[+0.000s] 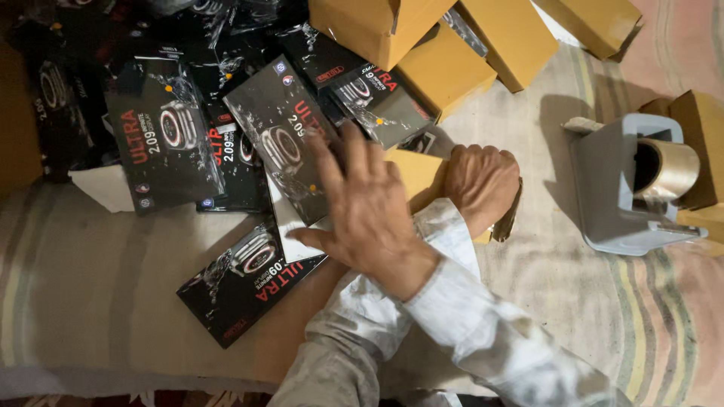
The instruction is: The person places smartwatch boxes into small cardboard boxes, folds the flaps, and seals them with packing tape using a tape dispenser. The sealed boxes are stacked on the table.
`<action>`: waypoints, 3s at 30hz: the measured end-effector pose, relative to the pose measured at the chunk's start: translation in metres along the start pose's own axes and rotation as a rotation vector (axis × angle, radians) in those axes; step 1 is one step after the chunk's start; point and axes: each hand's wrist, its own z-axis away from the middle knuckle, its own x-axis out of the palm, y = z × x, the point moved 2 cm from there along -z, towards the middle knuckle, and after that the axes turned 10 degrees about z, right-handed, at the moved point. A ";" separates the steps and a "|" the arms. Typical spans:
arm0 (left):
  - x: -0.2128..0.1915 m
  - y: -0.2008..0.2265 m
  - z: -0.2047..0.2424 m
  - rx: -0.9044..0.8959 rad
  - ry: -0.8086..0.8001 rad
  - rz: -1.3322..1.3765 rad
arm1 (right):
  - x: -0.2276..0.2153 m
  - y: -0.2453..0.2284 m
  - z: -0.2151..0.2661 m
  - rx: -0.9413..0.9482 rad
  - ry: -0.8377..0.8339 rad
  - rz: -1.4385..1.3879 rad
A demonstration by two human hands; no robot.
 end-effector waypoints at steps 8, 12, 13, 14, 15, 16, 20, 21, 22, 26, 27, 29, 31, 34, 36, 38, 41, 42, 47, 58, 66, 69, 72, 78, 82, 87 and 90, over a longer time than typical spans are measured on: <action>-0.003 -0.016 0.003 -0.111 0.116 0.048 | 0.001 0.000 -0.009 0.120 -0.050 -0.089; 0.009 0.010 -0.012 -0.054 0.156 0.089 | -0.059 0.048 0.053 0.165 0.123 -0.204; 0.011 0.016 -0.016 -0.030 0.175 0.108 | -0.075 0.063 0.075 0.203 0.202 -0.170; 0.013 0.021 -0.018 -0.014 0.195 0.117 | -0.085 0.078 0.097 0.282 0.262 -0.100; 0.012 0.022 -0.019 0.004 0.221 0.129 | -0.093 0.090 0.120 0.366 0.283 -0.071; 0.010 0.025 -0.020 0.031 0.255 0.145 | -0.100 0.102 0.141 0.445 0.305 -0.049; 0.001 0.027 -0.016 0.208 0.439 0.269 | -0.094 0.129 0.207 0.753 0.169 -0.100; 0.001 0.028 -0.017 0.164 0.401 0.253 | -0.091 0.130 0.217 0.706 0.153 -0.040; 0.000 0.029 -0.020 0.123 0.364 0.234 | -0.088 0.130 0.226 0.658 0.140 0.018; -0.012 0.036 -0.018 0.044 0.379 0.242 | -0.079 0.132 0.241 0.559 0.076 0.262; -0.016 0.037 -0.018 0.022 0.379 0.255 | -0.079 0.133 0.242 0.557 0.047 0.271; -0.023 0.037 -0.016 -0.022 0.377 0.281 | -0.079 0.137 0.243 0.554 -0.015 0.285; -0.025 0.038 -0.014 -0.064 0.374 0.271 | -0.080 0.141 0.244 0.559 -0.054 0.305; -0.030 0.039 -0.013 -0.043 0.402 0.256 | -0.080 0.151 0.239 0.535 -0.025 0.295; -0.030 0.041 -0.011 -0.027 0.395 0.267 | -0.079 0.155 0.238 0.526 0.002 0.275; -0.031 0.043 -0.009 -0.037 0.373 0.296 | -0.079 0.159 0.235 0.519 0.022 0.259; -0.033 0.047 -0.009 -0.086 0.333 0.298 | -0.082 0.167 0.228 0.430 -0.054 0.226; -0.034 0.047 -0.009 -0.073 0.344 0.291 | -0.085 0.170 0.225 0.390 -0.086 0.253; -0.032 0.048 -0.006 0.002 0.418 0.275 | -0.108 0.189 0.219 0.220 -0.254 0.267; -0.028 0.067 -0.002 0.075 0.375 0.277 | -0.121 0.195 0.168 0.008 -0.380 0.220; -0.071 0.079 0.032 0.170 0.762 0.369 | -0.094 0.144 0.155 0.371 0.504 -0.071; -0.087 0.090 0.052 0.242 0.890 0.461 | -0.059 0.118 0.173 0.608 0.583 -0.727; -0.087 0.099 0.072 0.242 0.945 0.648 | -0.036 0.113 0.191 0.790 0.451 -1.005; -0.070 0.107 0.083 0.339 1.007 1.386 | -0.097 0.138 0.179 0.479 0.576 -0.747; -0.048 0.113 0.061 0.351 0.926 1.398 | -0.099 0.160 0.151 0.540 0.548 -0.675; -0.032 0.107 0.038 0.251 0.827 1.364 | -0.059 0.185 0.147 0.752 0.693 -0.853; -0.028 0.100 0.038 0.373 0.798 1.333 | -0.046 0.205 0.144 0.778 0.726 -0.905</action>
